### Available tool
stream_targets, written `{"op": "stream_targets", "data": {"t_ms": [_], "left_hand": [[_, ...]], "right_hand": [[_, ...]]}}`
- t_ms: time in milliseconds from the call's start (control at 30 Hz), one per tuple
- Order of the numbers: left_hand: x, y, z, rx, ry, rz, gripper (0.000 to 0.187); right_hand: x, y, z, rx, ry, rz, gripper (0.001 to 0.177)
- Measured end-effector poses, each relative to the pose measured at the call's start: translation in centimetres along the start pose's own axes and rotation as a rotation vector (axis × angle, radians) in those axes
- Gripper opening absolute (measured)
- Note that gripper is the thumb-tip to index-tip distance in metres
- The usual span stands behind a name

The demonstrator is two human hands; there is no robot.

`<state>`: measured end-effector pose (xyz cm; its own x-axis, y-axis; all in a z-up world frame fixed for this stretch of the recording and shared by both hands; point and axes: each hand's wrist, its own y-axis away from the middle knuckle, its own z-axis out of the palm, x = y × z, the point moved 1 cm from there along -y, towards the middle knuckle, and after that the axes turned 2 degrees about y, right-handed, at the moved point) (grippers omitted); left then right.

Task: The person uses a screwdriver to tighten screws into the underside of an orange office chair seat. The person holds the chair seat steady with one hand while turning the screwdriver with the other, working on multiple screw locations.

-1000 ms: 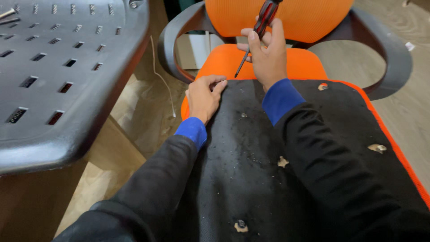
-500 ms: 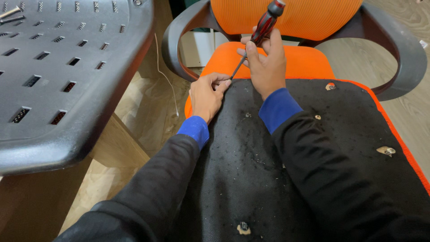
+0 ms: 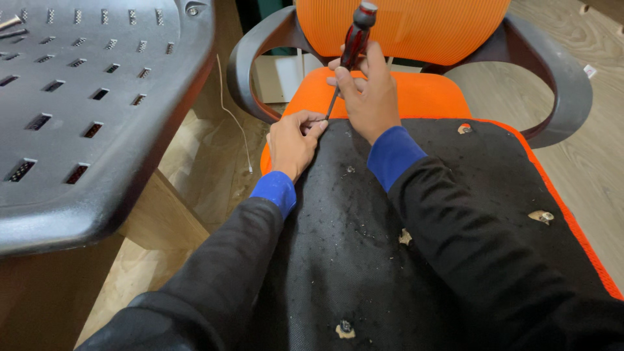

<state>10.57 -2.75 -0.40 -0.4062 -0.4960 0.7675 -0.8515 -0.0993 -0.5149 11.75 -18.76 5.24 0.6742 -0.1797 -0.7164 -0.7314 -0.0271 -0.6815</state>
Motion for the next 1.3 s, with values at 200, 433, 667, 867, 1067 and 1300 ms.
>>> {"op": "stream_targets", "data": {"t_ms": [200, 433, 667, 867, 1067, 1300], "left_hand": [[-0.1, 0.0, 0.0, -0.007, -0.013, -0.010, 0.023], [0.1, 0.0, 0.0, -0.014, -0.020, -0.017, 0.024], [0.1, 0.0, 0.0, -0.012, -0.036, 0.012, 0.023], [0.1, 0.0, 0.0, -0.017, -0.053, 0.004, 0.024], [-0.2, 0.0, 0.0, -0.002, -0.024, 0.003, 0.023], [-0.3, 0.0, 0.2, 0.005, -0.025, 0.000, 0.023]], "right_hand": [[-0.2, 0.0, 0.1, -0.016, 0.001, 0.000, 0.037], [0.0, 0.3, -0.2, -0.014, -0.024, -0.010, 0.037], [0.3, 0.1, -0.2, -0.027, -0.019, -0.018, 0.037], [0.8, 0.5, 0.1, -0.008, -0.049, -0.033, 0.038], [1.0, 1.0, 0.8, 0.099, -0.047, -0.074, 0.035], [1.0, 0.7, 0.7, 0.053, 0.033, -0.118, 0.038]]}}
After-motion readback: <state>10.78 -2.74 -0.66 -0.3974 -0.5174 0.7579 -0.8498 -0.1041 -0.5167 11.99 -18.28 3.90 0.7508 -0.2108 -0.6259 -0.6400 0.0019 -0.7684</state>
